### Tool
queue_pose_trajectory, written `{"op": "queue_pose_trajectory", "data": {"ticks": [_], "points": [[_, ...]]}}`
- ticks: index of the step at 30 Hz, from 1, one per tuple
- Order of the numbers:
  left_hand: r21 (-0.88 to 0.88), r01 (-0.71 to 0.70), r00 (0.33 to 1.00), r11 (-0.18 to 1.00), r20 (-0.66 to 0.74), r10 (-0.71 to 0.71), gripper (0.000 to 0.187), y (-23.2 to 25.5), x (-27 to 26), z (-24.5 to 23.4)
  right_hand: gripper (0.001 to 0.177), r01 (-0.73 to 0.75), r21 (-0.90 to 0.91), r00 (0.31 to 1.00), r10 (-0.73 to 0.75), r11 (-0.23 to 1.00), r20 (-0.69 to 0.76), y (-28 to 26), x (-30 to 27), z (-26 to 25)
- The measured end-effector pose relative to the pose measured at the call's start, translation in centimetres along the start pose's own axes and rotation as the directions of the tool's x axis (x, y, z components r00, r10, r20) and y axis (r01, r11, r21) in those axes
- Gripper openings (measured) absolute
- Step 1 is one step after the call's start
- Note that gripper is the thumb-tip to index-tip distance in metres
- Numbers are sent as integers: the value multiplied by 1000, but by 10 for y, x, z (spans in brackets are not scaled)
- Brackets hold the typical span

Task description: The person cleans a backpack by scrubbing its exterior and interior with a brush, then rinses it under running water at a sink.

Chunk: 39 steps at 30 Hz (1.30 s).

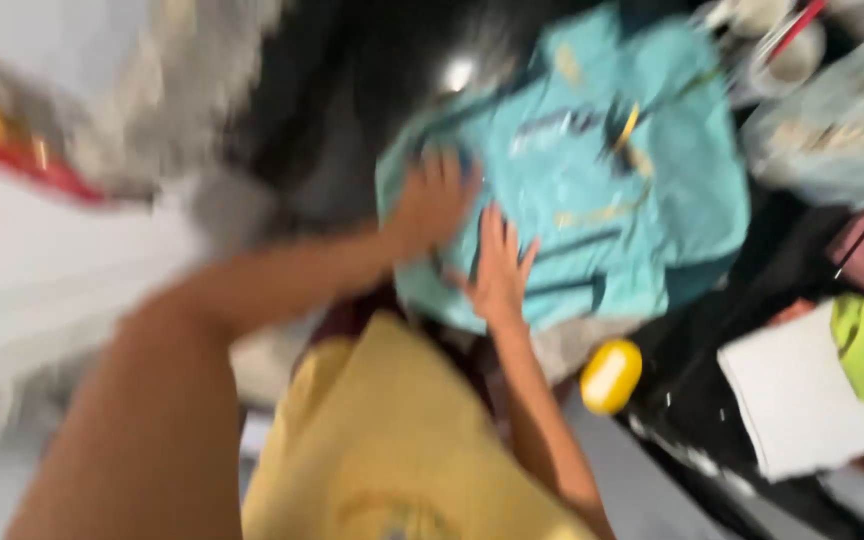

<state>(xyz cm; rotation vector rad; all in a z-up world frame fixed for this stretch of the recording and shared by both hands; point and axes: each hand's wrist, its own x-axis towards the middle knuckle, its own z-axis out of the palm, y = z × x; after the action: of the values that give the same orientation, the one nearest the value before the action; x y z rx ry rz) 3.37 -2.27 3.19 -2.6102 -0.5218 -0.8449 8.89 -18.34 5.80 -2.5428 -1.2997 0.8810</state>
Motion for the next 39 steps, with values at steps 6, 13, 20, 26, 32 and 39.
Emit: {"op": "queue_pose_trajectory", "data": {"ticks": [6,13,20,26,32,39], "points": [[65,-66,801,996,598,14,67,-34,3,98,109,86,-6,987,-86,996,-137,6,3,11],[-126,37,991,991,131,-20,30,7,-26,62,114,15,58,999,-13,998,-32,13,6,13],[-138,161,981,977,128,-144,41,-59,16,58,50,217,117,862,-134,969,-490,33,19,-15],[-228,285,878,931,451,-159,73,-29,3,42,24,-101,-642,911,-188,760,-366,68,73,33],[-242,444,700,863,695,-165,69,-26,13,44,36,-89,-543,935,-119,835,-335,92,109,56],[-307,321,926,896,301,-228,68,89,-22,6,36,239,358,963,-173,903,-208,147,107,13]]}}
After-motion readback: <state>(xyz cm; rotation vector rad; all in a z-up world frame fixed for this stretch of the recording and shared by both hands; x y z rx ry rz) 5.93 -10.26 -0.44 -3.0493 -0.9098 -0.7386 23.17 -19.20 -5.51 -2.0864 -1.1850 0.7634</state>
